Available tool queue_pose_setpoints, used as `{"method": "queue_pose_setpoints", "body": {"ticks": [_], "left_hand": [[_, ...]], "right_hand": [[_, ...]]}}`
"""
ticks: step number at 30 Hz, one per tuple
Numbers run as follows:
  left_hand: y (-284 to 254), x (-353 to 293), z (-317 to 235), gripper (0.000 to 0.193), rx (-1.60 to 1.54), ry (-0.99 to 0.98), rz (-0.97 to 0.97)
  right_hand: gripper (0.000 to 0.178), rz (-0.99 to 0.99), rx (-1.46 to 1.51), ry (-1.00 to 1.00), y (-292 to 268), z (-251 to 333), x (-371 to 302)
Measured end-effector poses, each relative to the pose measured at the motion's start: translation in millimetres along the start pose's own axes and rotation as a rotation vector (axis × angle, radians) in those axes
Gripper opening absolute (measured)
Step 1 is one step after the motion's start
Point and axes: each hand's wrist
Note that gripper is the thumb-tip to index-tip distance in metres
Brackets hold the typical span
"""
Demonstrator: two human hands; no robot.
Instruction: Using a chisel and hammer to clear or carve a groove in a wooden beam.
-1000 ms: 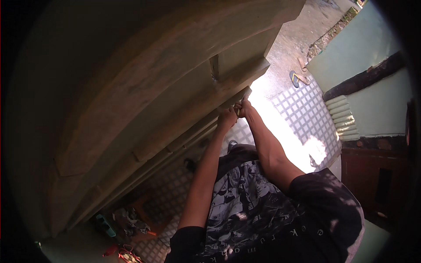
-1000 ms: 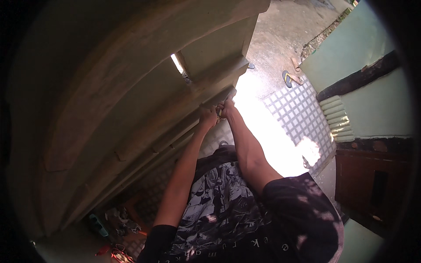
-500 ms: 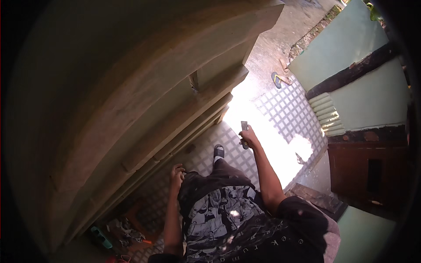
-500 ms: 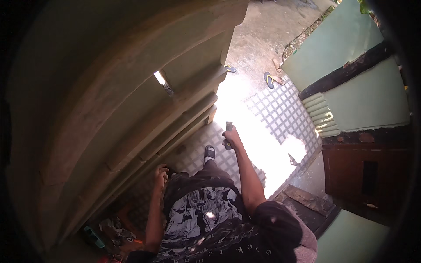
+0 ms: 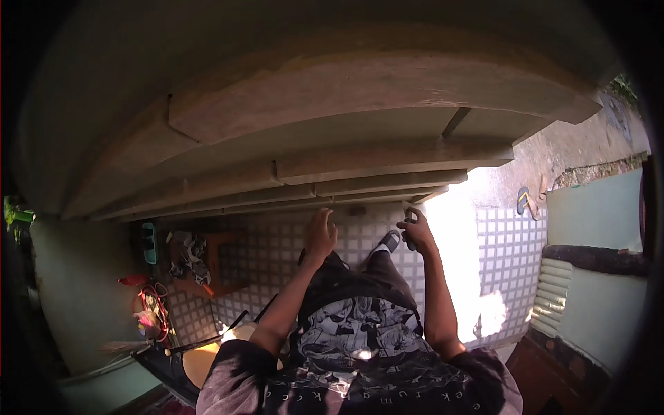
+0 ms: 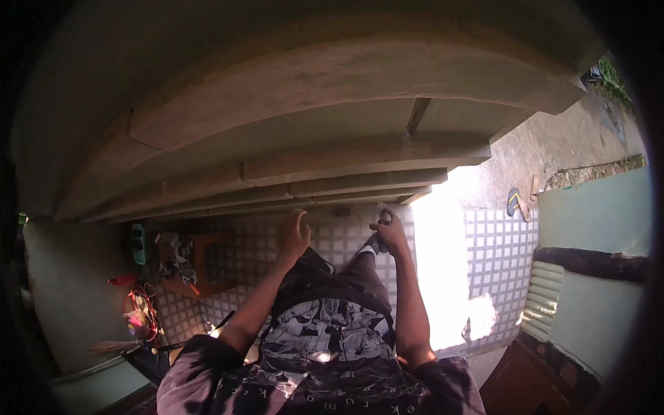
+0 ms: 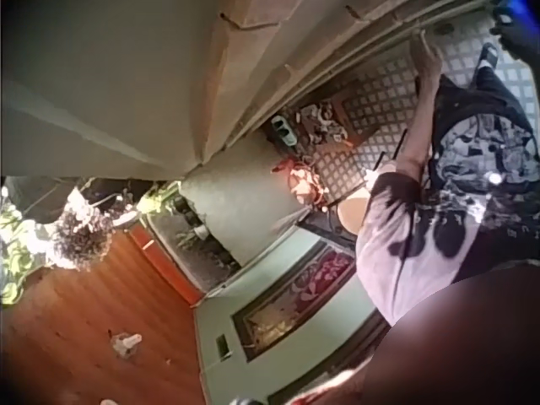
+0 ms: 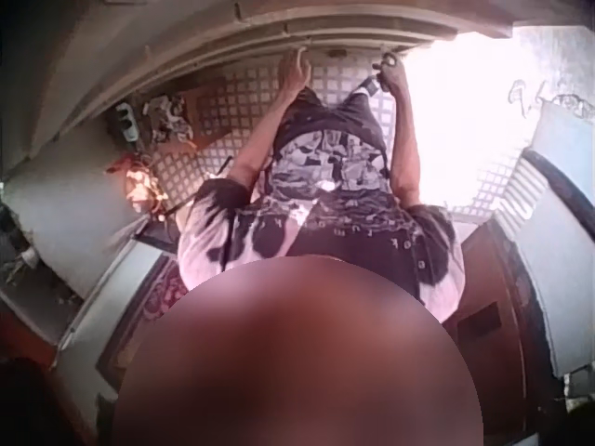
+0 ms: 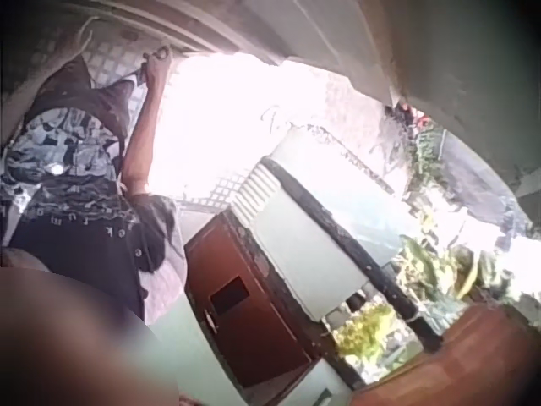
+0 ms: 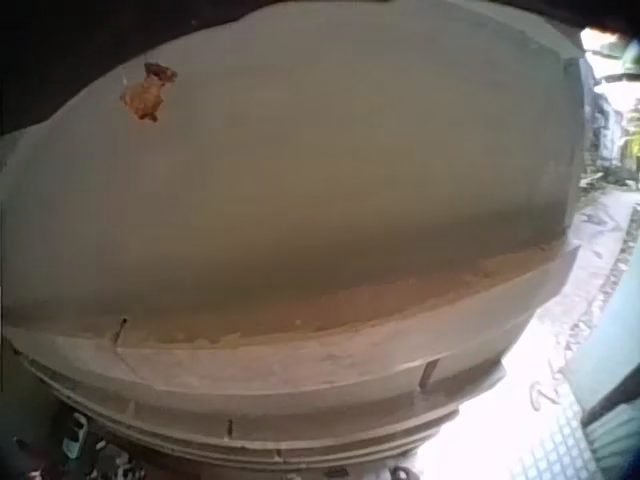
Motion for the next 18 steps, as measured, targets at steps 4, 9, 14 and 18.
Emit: {"method": "queue_pose_setpoints", "body": {"ticks": [4, 9, 14, 18], "left_hand": [[25.3, 44.7, -25.9, 0.065, 0.002, 0.042, -0.251], [59.5, 36.9, -86.2, 0.066, 0.061, 0.231, 0.187], [78.6, 21.7, -108.1, 0.054, -0.296, 0.617, 0.579], [82.8, 0.5, -19.5, 0.048, -0.449, 0.256, 0.541]], "right_hand": [[0.064, 0.055, 0.042, 0.042, 10.2, -14.9, -28.5], [0.061, -0.201, -0.019, 0.205, 8.2, -61.0, -75.2], [0.053, -0.283, 0.186, 0.249, -3.1, -124.4, -119.3], [0.058, -0.326, 0.539, 0.326, 6.1, -139.7, -147.4]]}}
Point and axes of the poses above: each hand's wrist, its own x-axis towards the middle knuckle, its own y-axis out of the palm, z = x × y, and after that the axes turned 12 degrees about -y, right-handed
